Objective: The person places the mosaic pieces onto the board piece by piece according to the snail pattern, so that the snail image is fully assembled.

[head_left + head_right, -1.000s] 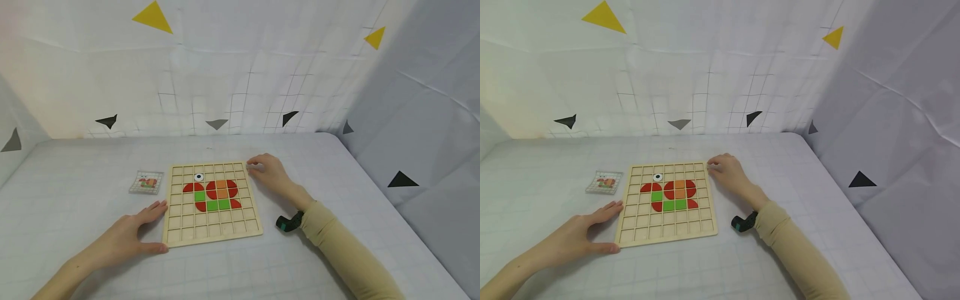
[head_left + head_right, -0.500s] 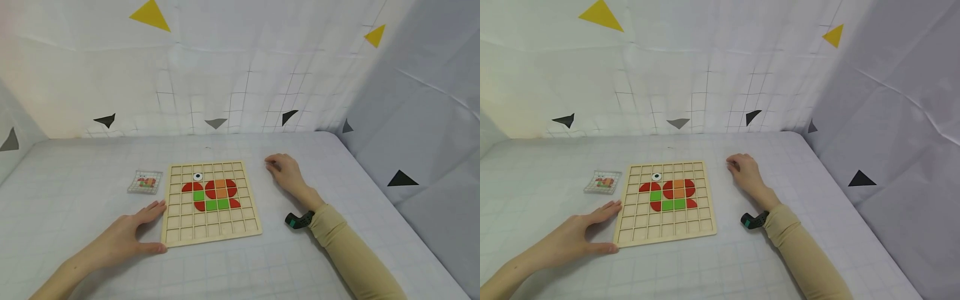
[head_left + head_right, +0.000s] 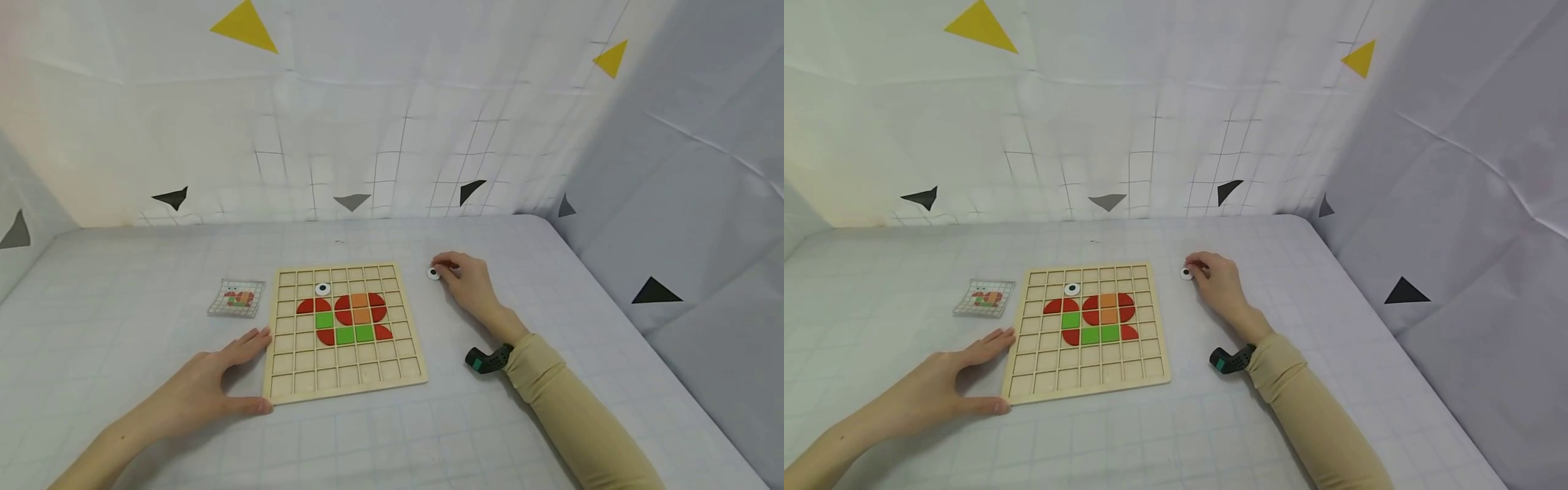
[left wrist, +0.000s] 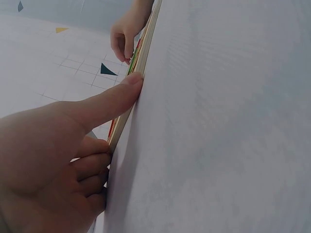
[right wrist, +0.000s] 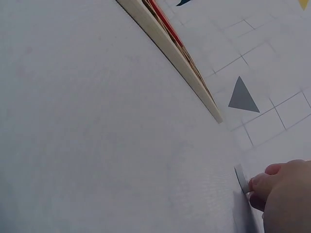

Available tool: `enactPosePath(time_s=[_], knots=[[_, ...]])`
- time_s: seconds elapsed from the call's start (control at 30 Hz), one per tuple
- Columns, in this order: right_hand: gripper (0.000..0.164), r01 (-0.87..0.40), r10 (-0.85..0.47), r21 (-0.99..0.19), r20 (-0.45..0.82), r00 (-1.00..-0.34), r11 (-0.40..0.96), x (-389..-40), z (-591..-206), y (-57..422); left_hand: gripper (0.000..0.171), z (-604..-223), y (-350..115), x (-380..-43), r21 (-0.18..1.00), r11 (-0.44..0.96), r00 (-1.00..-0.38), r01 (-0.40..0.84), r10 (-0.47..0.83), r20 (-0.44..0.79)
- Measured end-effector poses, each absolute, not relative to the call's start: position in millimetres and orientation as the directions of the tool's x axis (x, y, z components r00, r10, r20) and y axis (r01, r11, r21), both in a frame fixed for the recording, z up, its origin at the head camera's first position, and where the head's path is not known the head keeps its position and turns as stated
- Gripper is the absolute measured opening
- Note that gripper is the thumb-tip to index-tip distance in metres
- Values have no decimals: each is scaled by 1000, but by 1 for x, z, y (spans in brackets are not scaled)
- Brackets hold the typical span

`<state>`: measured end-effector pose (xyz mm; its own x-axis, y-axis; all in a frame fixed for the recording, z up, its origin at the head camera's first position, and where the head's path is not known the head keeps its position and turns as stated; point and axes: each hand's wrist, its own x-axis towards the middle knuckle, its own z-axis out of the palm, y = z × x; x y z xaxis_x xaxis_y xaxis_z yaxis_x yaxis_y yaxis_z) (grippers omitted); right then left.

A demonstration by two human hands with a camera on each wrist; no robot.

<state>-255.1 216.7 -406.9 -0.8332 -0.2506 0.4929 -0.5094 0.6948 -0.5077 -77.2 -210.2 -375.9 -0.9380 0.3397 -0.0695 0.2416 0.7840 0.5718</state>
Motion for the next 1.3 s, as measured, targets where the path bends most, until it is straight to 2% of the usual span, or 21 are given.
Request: enactPosePath(time_s=[0.13,0.33,1.13,1.3], knots=[[18,-524,-276,-506,486,-829,685,-255,-409,217,105,-375,-210,-77,571,787,-939,235,336,-77],[33,-555,-325,-541,464,-824,632,-254,-410,219,105,-375,-210,-77,573,785,-937,235,339,-80],[21,-560,-341,-509,462,-818,653,-254,-405,214,104,-374,-211,-76,572,788,-941,228,329,-79],[21,-522,-308,-565,434,-847,639,-252,-397,206,105,-375,-210,-77,569,787,-937,237,340,-80]])
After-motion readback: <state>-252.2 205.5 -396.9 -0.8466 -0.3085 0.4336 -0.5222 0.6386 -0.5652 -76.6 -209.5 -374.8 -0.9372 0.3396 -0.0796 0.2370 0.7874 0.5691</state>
